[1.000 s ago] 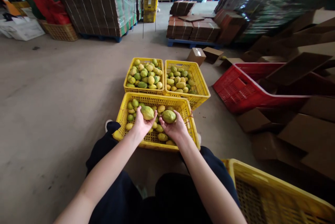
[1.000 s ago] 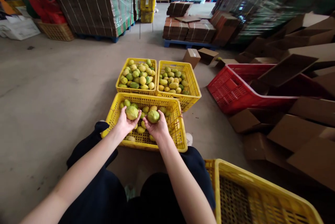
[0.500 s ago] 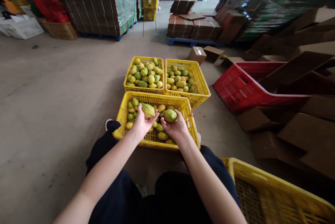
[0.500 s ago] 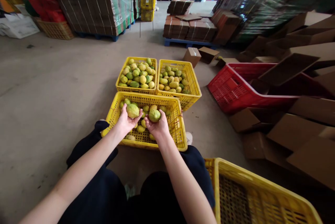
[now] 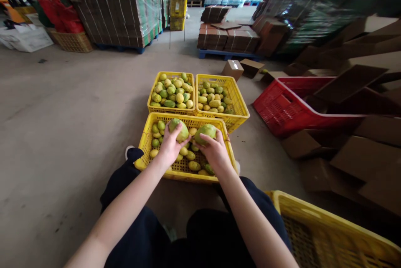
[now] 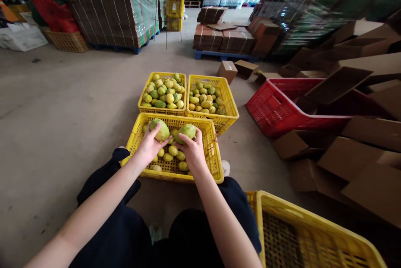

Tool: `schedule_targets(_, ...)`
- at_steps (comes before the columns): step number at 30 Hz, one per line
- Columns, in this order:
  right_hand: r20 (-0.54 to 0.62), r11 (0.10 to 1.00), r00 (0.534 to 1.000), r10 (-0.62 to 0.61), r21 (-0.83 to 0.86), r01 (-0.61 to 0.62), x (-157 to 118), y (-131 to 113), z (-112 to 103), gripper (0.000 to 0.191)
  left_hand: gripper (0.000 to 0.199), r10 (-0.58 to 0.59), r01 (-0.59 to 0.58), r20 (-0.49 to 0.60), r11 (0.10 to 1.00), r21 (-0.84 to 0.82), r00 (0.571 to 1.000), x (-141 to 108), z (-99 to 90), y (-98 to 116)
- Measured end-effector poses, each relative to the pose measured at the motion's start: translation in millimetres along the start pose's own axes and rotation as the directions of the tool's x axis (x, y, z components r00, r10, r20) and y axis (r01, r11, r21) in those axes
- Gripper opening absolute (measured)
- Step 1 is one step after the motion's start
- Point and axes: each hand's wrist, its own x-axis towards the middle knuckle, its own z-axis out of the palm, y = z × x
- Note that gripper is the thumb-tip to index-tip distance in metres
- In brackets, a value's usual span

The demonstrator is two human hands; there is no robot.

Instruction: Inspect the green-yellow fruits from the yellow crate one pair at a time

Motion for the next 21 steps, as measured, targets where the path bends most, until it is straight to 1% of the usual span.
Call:
schedule_targets(1, 0.030, 0.992, 0.995, -0.092, -0.078, 0.094, -2.0, 0.6, -0.8, 0.048, 0.044, 0.094, -0.100, 0.063, 0.989, 0.110, 0.994, -3.1, 0.2, -0.1)
schedule_targets(2, 0.052, 0.970, 0.983, -0.177, -0.163, 0.183, -3.5, 1.1, -1.9, 0.052, 0.048, 0.172, -0.197, 0.131, 0.956, 0.216, 0.976, -5.8, 0.0, 0.0)
schedule_targets(4, 0.097, 0.881, 0.939, -0.329, -0.325, 0.343, -5.2, 1.9, -4.3, 0.054, 0.052, 0.307, -0.391, 0.261, 0.833, 0.391, 0.915, -9.4, -1.6, 0.4)
schedule_targets(6, 0.175, 0.767, 0.879, -0.443, -0.434, 0.473, -5.5, 2.8, -6.1, 0.052, 0.052, 0.393, -0.529, 0.359, 0.700, 0.480, 0.847, -10.1, -4.6, 0.7)
schedule_targets(8, 0.271, 0.663, 0.817, -0.509, -0.482, 0.573, -5.9, 3.8, -6.5, 0.053, 0.051, 0.425, -0.593, 0.416, 0.624, 0.509, 0.804, -8.6, -8.1, 0.5)
schedule_targets(10, 0.352, 0.563, 0.758, -0.550, -0.514, 0.647, -7.3, 5.2, -5.7, 0.055, 0.051, 0.431, -0.625, 0.454, 0.579, 0.523, 0.780, -6.7, -11.4, 0.0)
schedule_targets(12, 0.400, 0.465, 0.705, -0.585, -0.546, 0.697, -9.5, 6.5, -4.2, 0.057, 0.053, 0.426, -0.639, 0.478, 0.559, 0.529, 0.768, -5.8, -14.0, -0.1)
schedule_targets(14, 0.419, 0.408, 0.674, -0.609, -0.563, 0.718, -11.9, 7.2, -2.7, 0.055, 0.055, 0.419, -0.637, 0.484, 0.572, 0.516, 0.768, -6.4, -15.6, 0.6)
schedule_targets(15, 0.411, 0.408, 0.675, -0.613, -0.566, 0.716, -12.9, 7.1, -2.0, 0.054, 0.056, 0.416, -0.631, 0.481, 0.592, 0.501, 0.772, -7.3, -15.8, 1.5)
schedule_targets(16, 0.393, 0.430, 0.689, -0.609, -0.566, 0.703, -13.8, 6.7, -1.4, 0.053, 0.057, 0.408, -0.618, 0.475, 0.621, 0.482, 0.780, -8.5, -15.7, 2.6)
schedule_targets(17, 0.363, 0.476, 0.718, -0.593, -0.561, 0.677, -14.6, 5.8, -0.9, 0.051, 0.057, 0.400, -0.599, 0.462, 0.655, 0.460, 0.792, -9.8, -15.1, 3.9)
schedule_targets(18, 0.322, 0.550, 0.763, -0.561, -0.545, 0.633, -15.2, 4.6, -0.4, 0.050, 0.057, 0.387, -0.570, 0.441, 0.696, 0.437, 0.810, -11.1, -14.2, 5.3)
schedule_targets(19, 0.268, 0.650, 0.821, -0.504, -0.507, 0.566, -15.6, 3.1, 0.0, 0.049, 0.055, 0.367, -0.529, 0.412, 0.743, 0.409, 0.834, -12.3, -13.1, 6.8)
schedule_targets(20, 0.204, 0.776, 0.890, -0.408, -0.436, 0.456, -15.7, 1.4, 0.5, 0.049, 0.053, 0.340, -0.475, 0.372, 0.796, 0.375, 0.864, -13.3, -11.7, 8.2)
schedule_targets(21, 0.149, 0.886, 0.948, -0.282, -0.337, 0.317, -15.5, -0.4, 0.9, 0.049, 0.051, 0.302, -0.407, 0.326, 0.851, 0.330, 0.896, -13.9, -10.4, 9.6)
